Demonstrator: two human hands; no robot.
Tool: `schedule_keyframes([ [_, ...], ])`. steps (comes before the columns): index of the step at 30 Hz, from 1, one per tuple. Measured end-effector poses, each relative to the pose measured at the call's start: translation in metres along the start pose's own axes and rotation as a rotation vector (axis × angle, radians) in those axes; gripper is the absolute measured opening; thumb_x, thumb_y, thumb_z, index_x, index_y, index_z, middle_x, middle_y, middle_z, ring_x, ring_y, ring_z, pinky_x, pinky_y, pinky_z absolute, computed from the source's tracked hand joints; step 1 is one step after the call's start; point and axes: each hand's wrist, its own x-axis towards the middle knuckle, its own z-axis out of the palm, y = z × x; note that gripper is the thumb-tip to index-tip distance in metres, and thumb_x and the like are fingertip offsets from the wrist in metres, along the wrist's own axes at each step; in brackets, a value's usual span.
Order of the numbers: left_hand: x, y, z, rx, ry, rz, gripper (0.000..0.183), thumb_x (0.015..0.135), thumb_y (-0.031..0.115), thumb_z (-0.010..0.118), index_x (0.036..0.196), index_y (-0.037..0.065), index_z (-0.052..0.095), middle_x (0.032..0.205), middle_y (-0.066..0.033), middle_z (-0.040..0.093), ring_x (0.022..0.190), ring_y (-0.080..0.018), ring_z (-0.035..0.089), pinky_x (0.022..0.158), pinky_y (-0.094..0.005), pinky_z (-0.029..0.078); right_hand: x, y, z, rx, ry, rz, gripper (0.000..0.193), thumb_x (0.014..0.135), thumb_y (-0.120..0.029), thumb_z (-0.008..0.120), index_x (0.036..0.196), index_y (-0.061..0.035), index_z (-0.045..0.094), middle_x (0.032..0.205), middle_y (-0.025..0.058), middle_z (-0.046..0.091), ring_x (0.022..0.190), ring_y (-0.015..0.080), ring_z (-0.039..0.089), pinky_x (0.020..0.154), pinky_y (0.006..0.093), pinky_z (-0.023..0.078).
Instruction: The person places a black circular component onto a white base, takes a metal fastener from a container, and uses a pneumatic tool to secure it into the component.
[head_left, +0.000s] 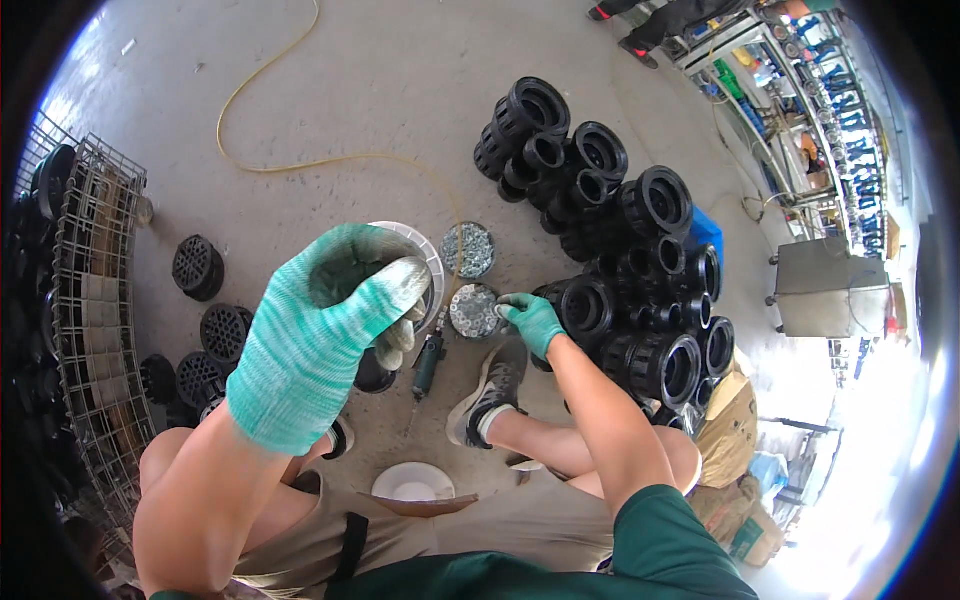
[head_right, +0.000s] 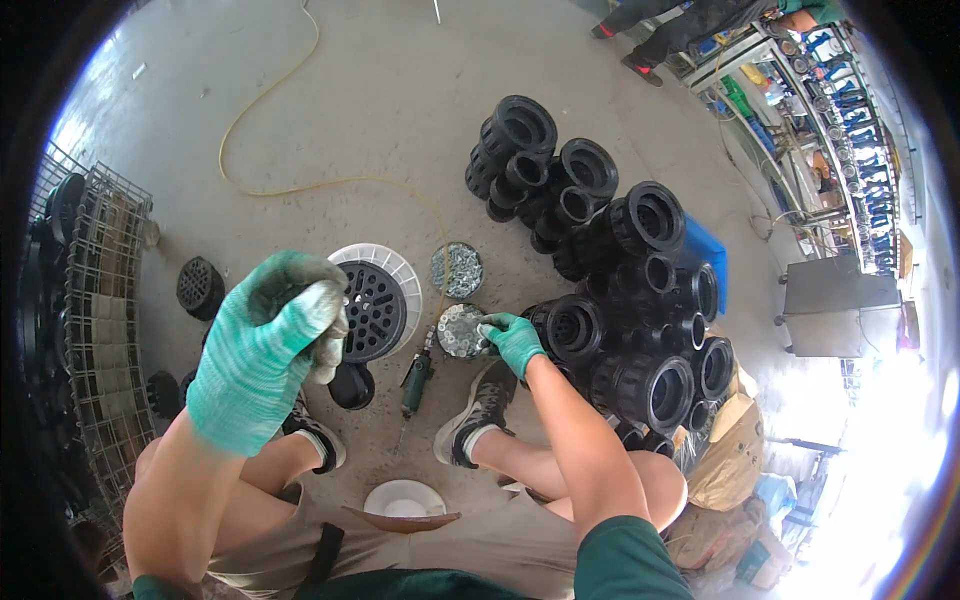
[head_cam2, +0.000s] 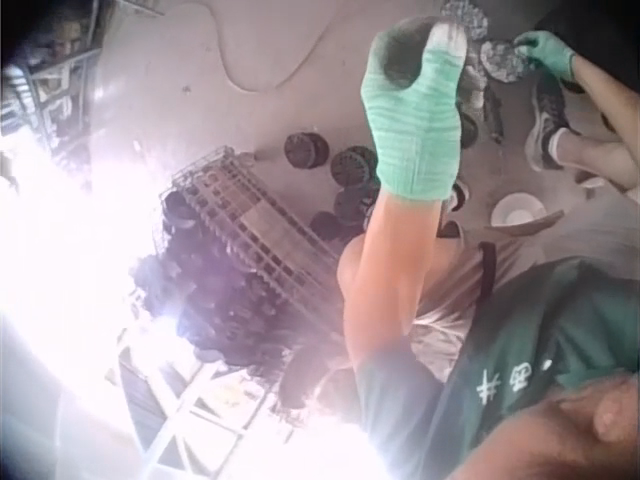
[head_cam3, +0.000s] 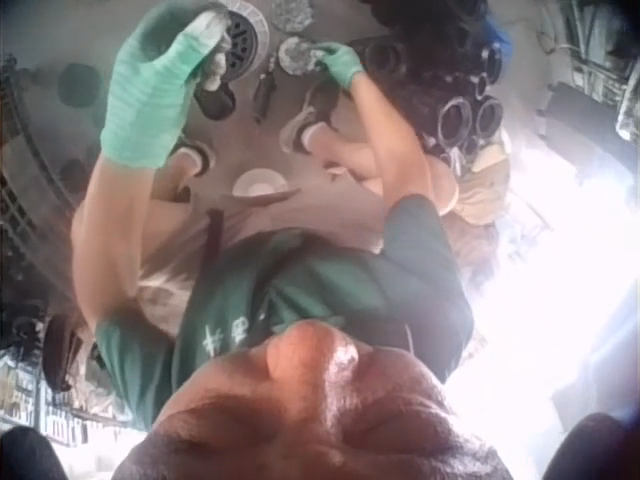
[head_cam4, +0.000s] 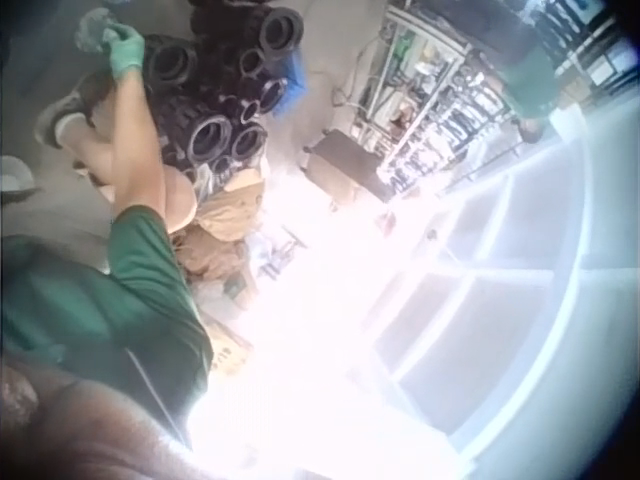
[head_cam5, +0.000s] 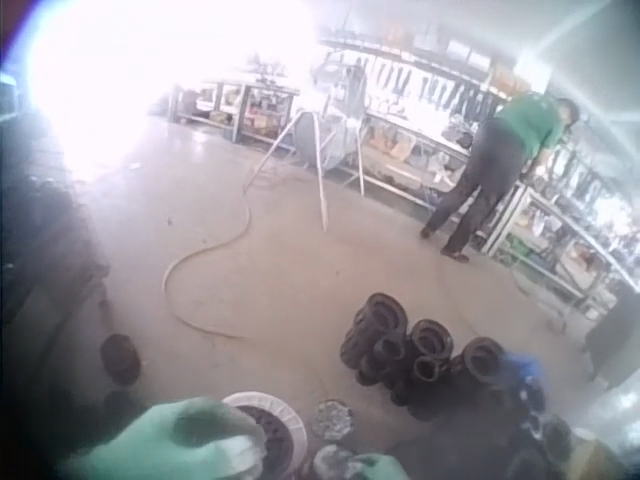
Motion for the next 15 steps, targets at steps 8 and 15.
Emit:
schedule_keyframes([
  [8, -0.009, -0.018, 0.011, -0.024, -0.189, -0.113, 0.016, 0.097, 0.018, 0.070, 0.108, 0.007, 0.067, 0.088, -0.0051, 0.070, 0.063, -0.0079, 0.060, 0.047, -0.0199, 0.042, -0.104, -0.123, -0.036, 0.585, -0.310, 0.007, 0.016, 0.101, -0.007, 0.059, 0.116, -0.0046, 0.064, 0.094, 0.0027, 0.063, 0.080, 0.0124, 0.060, 0.063, 0.0245, 0.048],
  [15, -0.014, -0.054, 0.009, -0.382, -0.150, -0.376, 0.033, 0.099, 0.036, 0.064, 0.114, 0.006, 0.060, 0.105, -0.0222, 0.068, 0.091, -0.0373, 0.070, 0.078, -0.0486, 0.060, -0.204, -0.238, 0.006, 0.402, -0.229, -0.196, 0.015, 0.101, -0.008, 0.059, 0.115, -0.0042, 0.060, 0.094, 0.0035, 0.062, 0.077, 0.0126, 0.060, 0.063, 0.0257, 0.050],
])
